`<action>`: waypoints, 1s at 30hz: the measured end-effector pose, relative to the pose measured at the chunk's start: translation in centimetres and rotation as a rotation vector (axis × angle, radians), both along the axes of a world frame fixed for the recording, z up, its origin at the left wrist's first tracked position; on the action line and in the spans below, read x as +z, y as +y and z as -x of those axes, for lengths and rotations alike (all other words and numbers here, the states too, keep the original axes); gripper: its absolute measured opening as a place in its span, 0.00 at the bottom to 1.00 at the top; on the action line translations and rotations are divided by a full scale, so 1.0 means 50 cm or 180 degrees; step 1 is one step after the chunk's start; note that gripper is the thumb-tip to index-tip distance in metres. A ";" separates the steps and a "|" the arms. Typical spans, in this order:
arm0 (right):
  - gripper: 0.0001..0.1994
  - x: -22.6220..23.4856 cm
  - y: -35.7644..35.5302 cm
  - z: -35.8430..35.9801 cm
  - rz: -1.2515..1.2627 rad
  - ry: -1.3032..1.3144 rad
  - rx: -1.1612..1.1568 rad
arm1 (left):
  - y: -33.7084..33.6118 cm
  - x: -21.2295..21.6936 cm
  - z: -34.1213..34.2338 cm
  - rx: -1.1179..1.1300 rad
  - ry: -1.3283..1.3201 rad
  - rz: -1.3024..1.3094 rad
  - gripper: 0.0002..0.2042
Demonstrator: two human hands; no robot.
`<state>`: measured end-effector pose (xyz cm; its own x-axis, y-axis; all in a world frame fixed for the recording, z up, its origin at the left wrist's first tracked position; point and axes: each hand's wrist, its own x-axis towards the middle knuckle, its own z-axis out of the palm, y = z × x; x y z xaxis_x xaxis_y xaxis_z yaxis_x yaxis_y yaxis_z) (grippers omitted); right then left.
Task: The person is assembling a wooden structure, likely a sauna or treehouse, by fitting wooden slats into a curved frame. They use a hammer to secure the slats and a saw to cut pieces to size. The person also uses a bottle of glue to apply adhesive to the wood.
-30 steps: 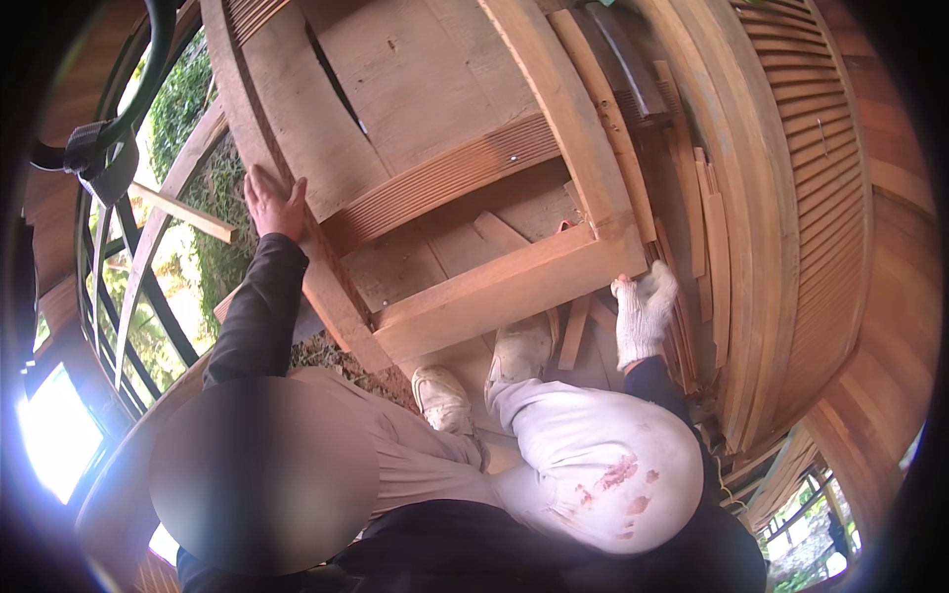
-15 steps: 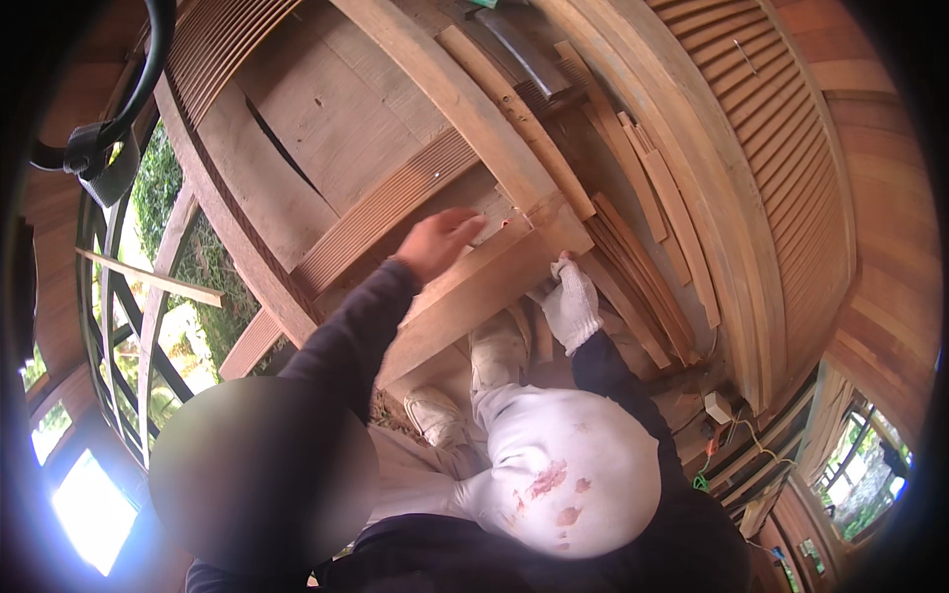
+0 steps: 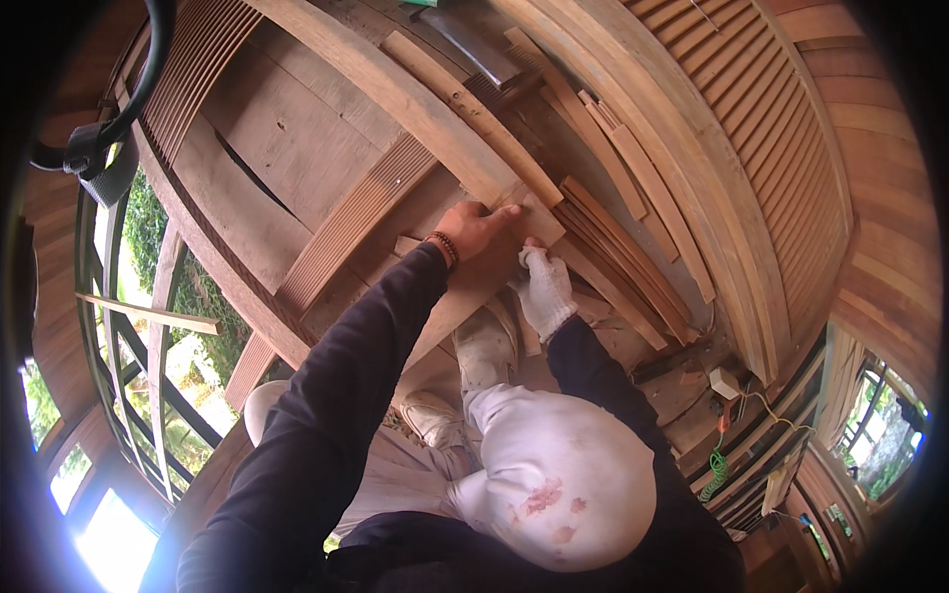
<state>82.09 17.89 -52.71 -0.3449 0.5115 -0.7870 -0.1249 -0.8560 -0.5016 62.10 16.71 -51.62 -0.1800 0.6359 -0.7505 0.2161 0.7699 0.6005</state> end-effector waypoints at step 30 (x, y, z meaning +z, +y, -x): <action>0.05 0.006 0.024 0.010 0.0366 0.0092 0.0308 | -0.716 0.036 0.389 0.1960 0.3353 0.0840 0.53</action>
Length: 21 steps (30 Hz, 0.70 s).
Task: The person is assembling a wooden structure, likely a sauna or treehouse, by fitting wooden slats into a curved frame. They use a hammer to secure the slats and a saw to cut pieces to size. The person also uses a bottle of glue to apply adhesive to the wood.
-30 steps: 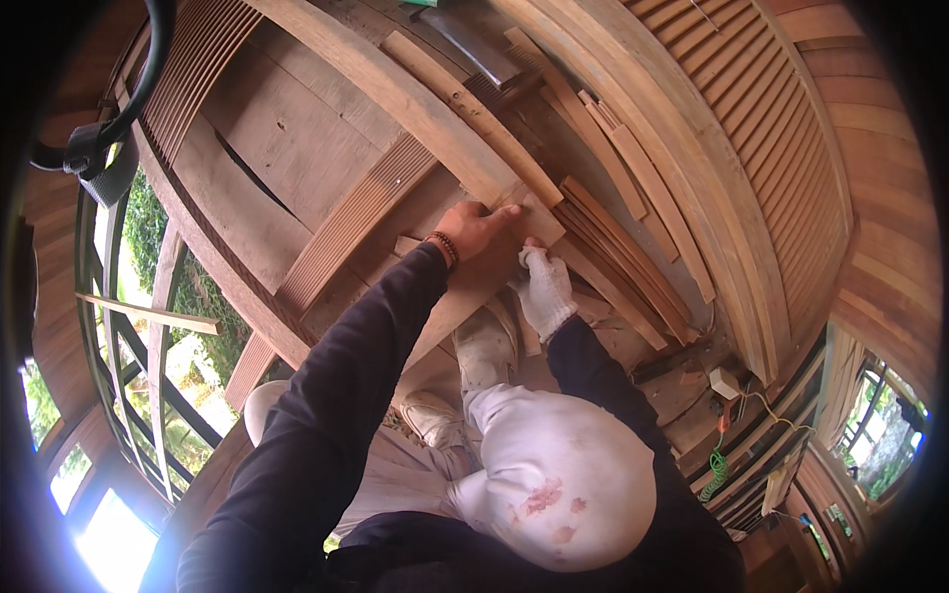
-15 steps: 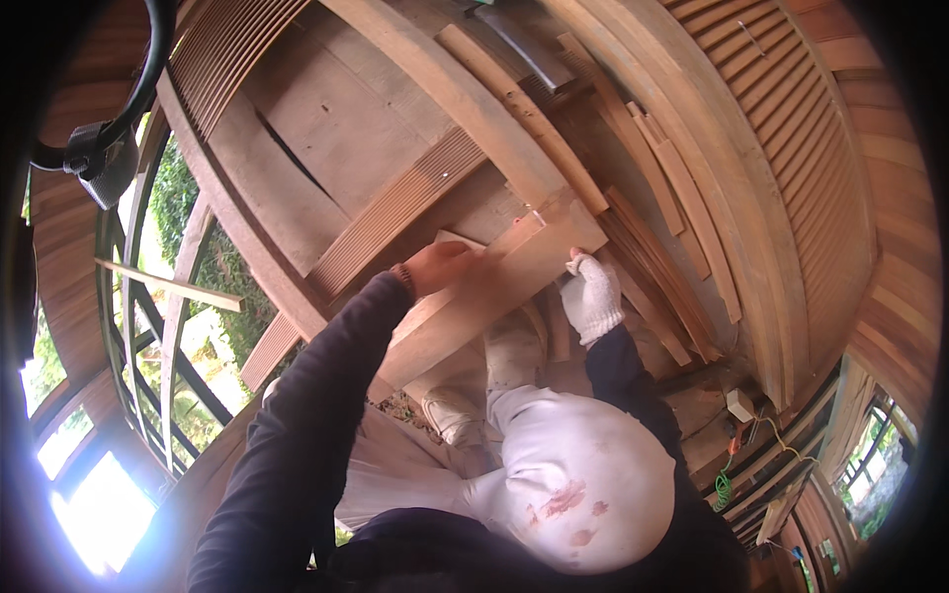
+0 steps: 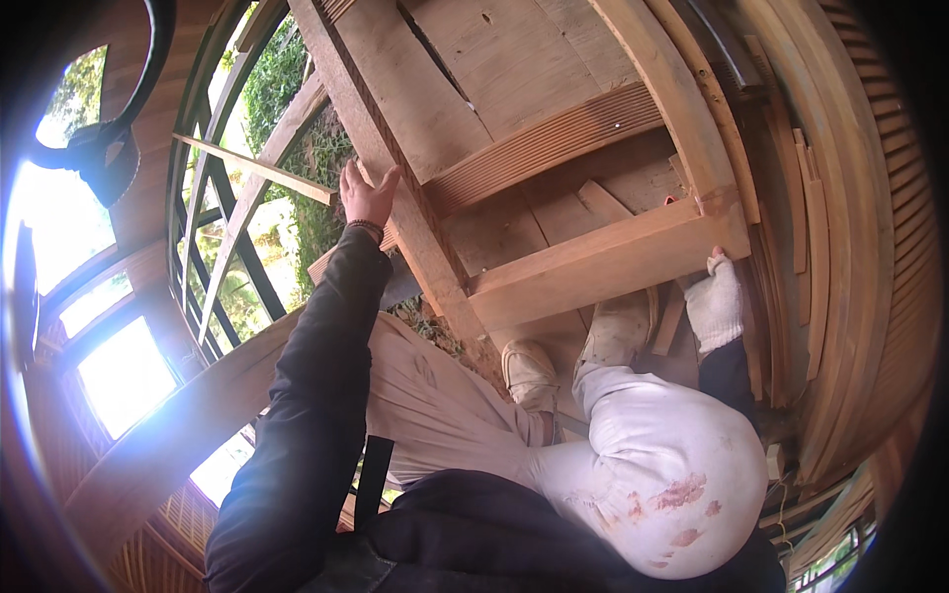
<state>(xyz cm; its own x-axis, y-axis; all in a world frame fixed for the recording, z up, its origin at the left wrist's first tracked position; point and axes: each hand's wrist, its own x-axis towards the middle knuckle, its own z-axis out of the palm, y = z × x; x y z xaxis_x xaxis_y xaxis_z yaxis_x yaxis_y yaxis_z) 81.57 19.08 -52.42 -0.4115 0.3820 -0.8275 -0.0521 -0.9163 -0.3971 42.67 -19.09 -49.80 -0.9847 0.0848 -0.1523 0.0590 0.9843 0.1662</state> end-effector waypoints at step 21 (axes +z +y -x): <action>0.25 0.130 -0.089 0.094 -0.5871 0.0370 0.4570 | 0.053 -0.088 -0.077 0.0438 0.0428 -0.0559 0.51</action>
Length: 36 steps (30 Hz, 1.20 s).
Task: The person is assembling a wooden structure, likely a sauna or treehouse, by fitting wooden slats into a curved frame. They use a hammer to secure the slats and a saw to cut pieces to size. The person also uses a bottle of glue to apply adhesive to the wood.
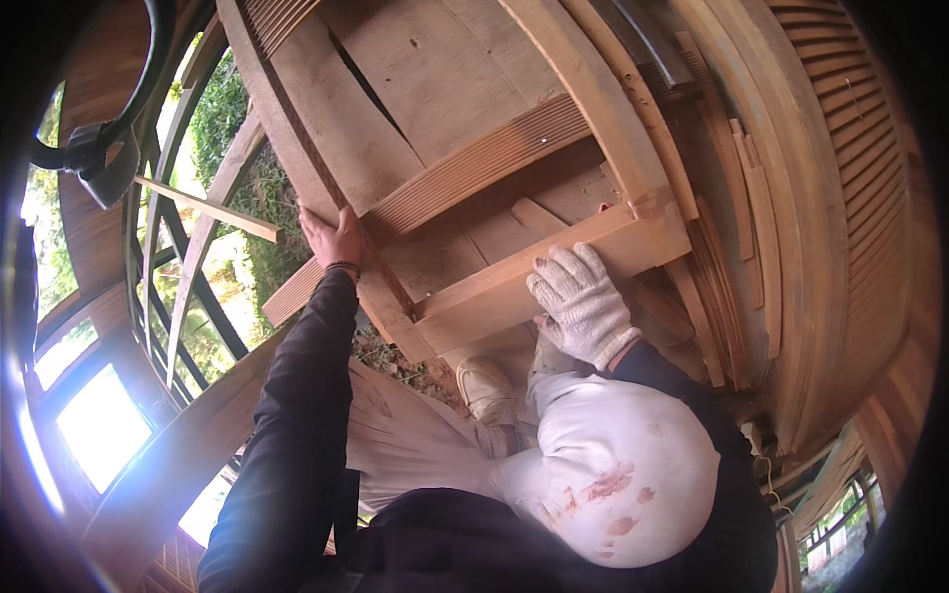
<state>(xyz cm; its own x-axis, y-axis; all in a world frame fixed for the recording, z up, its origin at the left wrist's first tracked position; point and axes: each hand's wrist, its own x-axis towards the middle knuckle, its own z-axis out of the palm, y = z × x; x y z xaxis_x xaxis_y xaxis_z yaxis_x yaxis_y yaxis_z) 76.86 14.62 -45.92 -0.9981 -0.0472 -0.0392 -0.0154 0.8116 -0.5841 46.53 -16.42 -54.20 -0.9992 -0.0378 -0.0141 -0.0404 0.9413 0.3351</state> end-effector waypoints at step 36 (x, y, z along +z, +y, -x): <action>0.18 -0.003 0.073 -0.245 -0.0806 -0.0437 -0.2683 | -0.106 0.006 0.089 -0.0718 -0.1387 0.0619 0.65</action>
<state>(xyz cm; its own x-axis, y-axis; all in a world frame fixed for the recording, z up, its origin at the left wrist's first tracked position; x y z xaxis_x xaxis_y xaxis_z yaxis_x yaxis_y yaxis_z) 89.10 18.29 -46.09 -0.6830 0.7270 -0.0707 0.7020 0.6266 -0.3385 42.06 -21.72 -53.91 -0.8858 0.1343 -0.4442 0.0739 0.9858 0.1508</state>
